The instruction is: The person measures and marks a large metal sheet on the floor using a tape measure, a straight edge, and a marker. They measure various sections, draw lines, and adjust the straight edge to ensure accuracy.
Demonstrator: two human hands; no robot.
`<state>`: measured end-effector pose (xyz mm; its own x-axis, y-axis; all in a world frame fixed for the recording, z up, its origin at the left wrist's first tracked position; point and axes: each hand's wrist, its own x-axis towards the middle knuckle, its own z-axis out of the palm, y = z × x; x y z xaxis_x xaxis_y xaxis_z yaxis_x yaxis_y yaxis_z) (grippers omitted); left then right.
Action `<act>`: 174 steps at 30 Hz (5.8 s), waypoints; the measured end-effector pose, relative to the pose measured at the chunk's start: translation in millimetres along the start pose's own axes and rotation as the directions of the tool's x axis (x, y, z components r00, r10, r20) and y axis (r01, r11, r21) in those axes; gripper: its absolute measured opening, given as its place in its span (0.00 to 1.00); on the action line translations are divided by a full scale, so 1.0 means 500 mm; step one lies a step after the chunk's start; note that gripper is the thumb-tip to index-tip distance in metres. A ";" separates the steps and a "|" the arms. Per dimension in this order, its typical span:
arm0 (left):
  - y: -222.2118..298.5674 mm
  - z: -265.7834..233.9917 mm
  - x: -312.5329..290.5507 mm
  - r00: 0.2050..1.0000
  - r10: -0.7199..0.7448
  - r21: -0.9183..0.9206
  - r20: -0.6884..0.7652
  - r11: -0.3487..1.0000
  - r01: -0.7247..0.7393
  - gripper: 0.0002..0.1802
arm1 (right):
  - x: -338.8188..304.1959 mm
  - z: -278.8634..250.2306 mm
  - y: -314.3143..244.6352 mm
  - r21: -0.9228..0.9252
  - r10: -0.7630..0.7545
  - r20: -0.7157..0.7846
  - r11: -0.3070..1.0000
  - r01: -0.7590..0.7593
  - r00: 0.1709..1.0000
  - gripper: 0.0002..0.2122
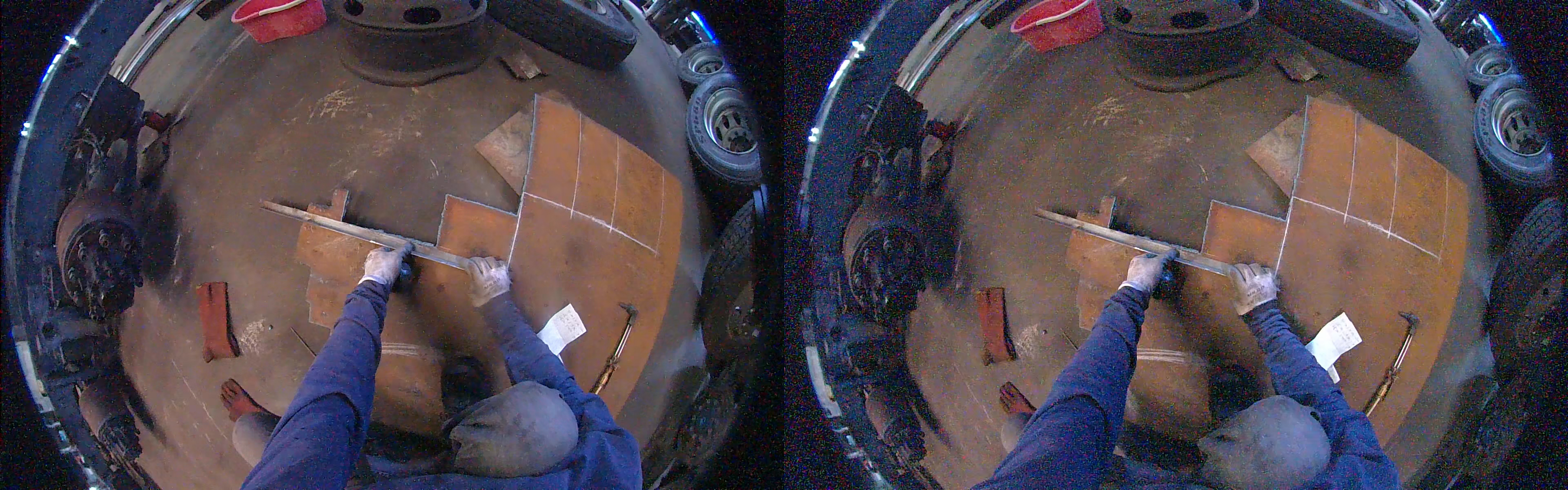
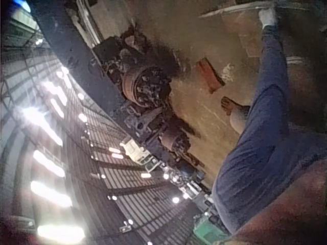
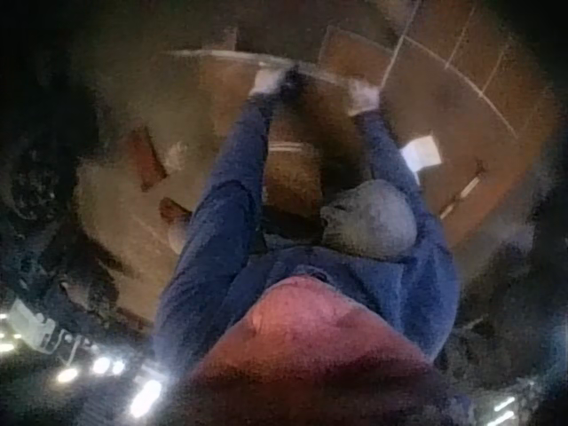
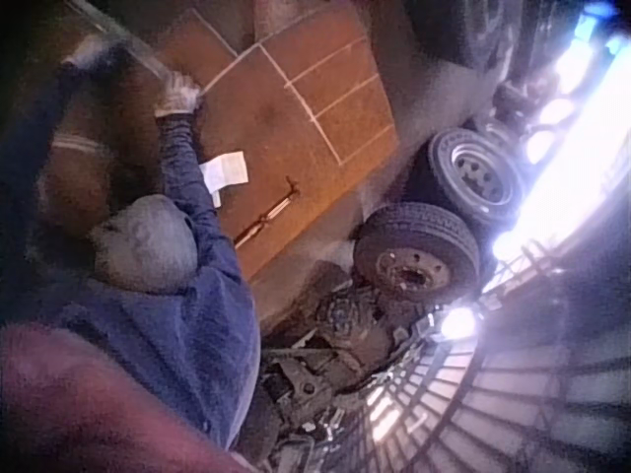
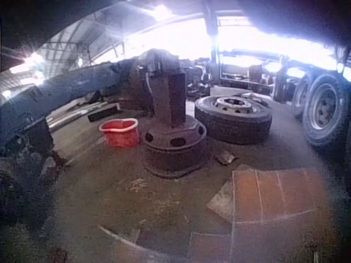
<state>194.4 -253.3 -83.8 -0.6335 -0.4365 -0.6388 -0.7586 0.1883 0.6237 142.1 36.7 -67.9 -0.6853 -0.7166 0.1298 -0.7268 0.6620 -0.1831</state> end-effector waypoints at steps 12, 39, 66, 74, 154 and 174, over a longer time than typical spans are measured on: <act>-0.022 -0.066 -0.149 0.968 0.185 -0.032 -0.168 0.981 -0.193 0.17 | -0.109 -0.029 -0.282 0.558 0.158 0.398 0.741 -0.375 0.904 0.12; -0.183 0.048 -0.369 0.939 0.342 0.622 0.025 0.730 -0.283 0.15 | -0.125 0.059 -0.219 0.742 0.456 0.382 0.367 -0.561 0.804 0.08; -0.226 0.066 -0.432 0.960 0.281 0.686 0.007 0.697 -0.209 0.33 | 0.069 0.066 -0.091 0.726 0.554 0.180 0.482 -0.490 0.813 0.06; -0.240 0.061 -0.440 0.976 0.213 0.667 0.036 0.723 -0.182 0.33 | 0.076 0.090 -0.077 0.686 0.532 0.146 0.553 -0.473 0.834 0.06; -0.259 0.090 -0.445 0.994 0.105 0.657 -0.035 0.752 -0.057 0.29 | -0.063 -0.044 -0.186 0.585 0.445 0.142 0.683 -0.438 0.884 0.13; -0.246 0.071 -0.460 0.991 0.129 0.732 -0.033 0.679 -0.064 0.29 | -0.111 -0.019 -0.053 -0.052 0.264 0.245 0.964 -0.259 0.933 0.23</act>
<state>428.2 -145.0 -29.3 -0.7210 -0.4373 -0.5376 -0.5854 0.7994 0.1349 198.9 60.8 -60.8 -0.8199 -0.5479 -0.1663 -0.5258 0.8354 -0.1600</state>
